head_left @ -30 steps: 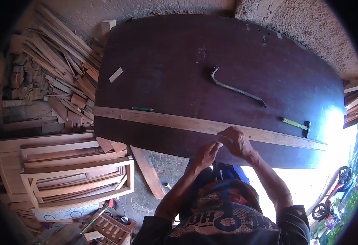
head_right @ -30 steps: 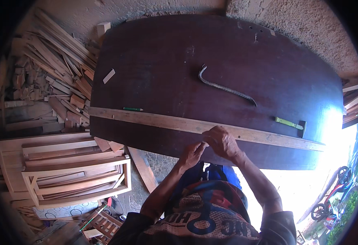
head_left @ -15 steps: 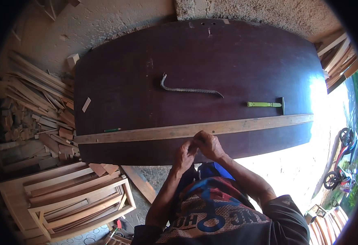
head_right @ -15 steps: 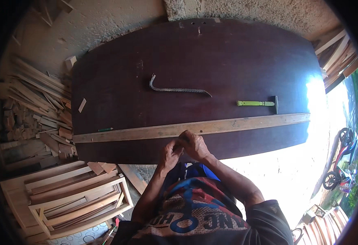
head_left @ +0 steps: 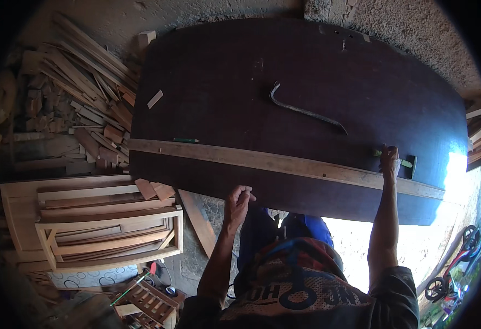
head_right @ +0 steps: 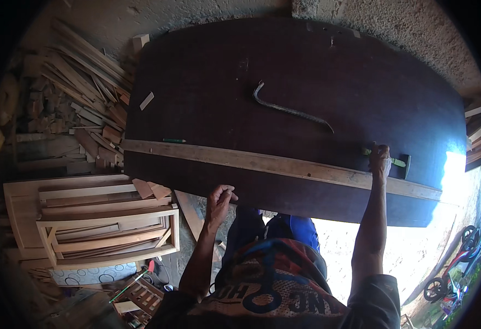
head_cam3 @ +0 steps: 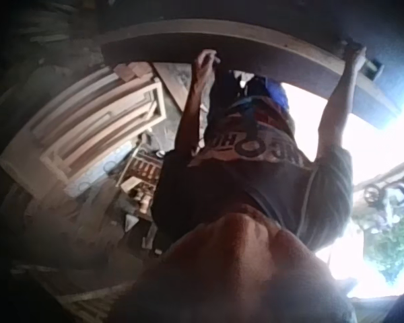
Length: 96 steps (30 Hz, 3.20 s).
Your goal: The person assembles a wooden frame by positioning planks on a workbench, marking them with a pencil, and securing them with nails using a hammer. They repeatedly adjust the pieces and hammer nails to fasten the structure.
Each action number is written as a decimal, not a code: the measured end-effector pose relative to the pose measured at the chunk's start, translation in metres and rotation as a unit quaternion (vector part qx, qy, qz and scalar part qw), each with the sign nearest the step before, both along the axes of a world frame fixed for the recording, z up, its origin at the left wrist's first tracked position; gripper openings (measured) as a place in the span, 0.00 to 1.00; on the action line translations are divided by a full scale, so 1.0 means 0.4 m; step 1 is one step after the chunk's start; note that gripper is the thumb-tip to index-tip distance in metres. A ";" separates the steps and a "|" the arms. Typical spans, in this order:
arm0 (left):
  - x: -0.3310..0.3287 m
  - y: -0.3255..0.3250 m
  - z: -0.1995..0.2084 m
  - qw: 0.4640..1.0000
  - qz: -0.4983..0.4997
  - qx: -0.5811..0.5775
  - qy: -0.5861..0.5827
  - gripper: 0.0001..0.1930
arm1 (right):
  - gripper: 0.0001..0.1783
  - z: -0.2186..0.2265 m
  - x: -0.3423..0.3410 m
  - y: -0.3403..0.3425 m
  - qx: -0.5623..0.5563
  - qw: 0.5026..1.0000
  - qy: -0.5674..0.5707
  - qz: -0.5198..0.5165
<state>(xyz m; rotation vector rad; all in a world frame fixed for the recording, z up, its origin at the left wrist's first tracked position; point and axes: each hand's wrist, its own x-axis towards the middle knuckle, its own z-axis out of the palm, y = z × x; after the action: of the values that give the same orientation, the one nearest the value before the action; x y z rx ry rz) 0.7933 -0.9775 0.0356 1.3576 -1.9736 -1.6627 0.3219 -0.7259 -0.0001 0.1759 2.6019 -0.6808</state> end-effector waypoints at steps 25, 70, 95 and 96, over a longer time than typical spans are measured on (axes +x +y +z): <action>-0.015 -0.435 -0.083 0.981 -0.137 0.003 0.138 0.04 | 0.17 0.108 0.893 -0.438 -0.305 0.913 0.164 0.216; -0.149 -0.413 -0.172 0.836 -0.291 -0.465 0.018 0.07 | 0.37 0.086 0.971 -0.462 -0.250 0.925 0.136 0.252; -0.150 -0.409 -0.158 0.867 -0.266 -0.413 0.089 0.04 | 0.42 0.089 0.972 -0.494 -0.171 0.932 0.111 0.300; -0.156 -0.416 -0.162 0.882 -0.246 -0.388 0.105 0.04 | 0.41 0.088 0.975 -0.491 -0.191 0.927 0.128 0.294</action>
<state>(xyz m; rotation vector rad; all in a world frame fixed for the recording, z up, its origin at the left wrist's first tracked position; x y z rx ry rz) 0.7308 -1.1438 -0.0291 0.3869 -2.5445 -0.8760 0.7119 -0.9222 0.0352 -0.8305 2.4822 -1.0000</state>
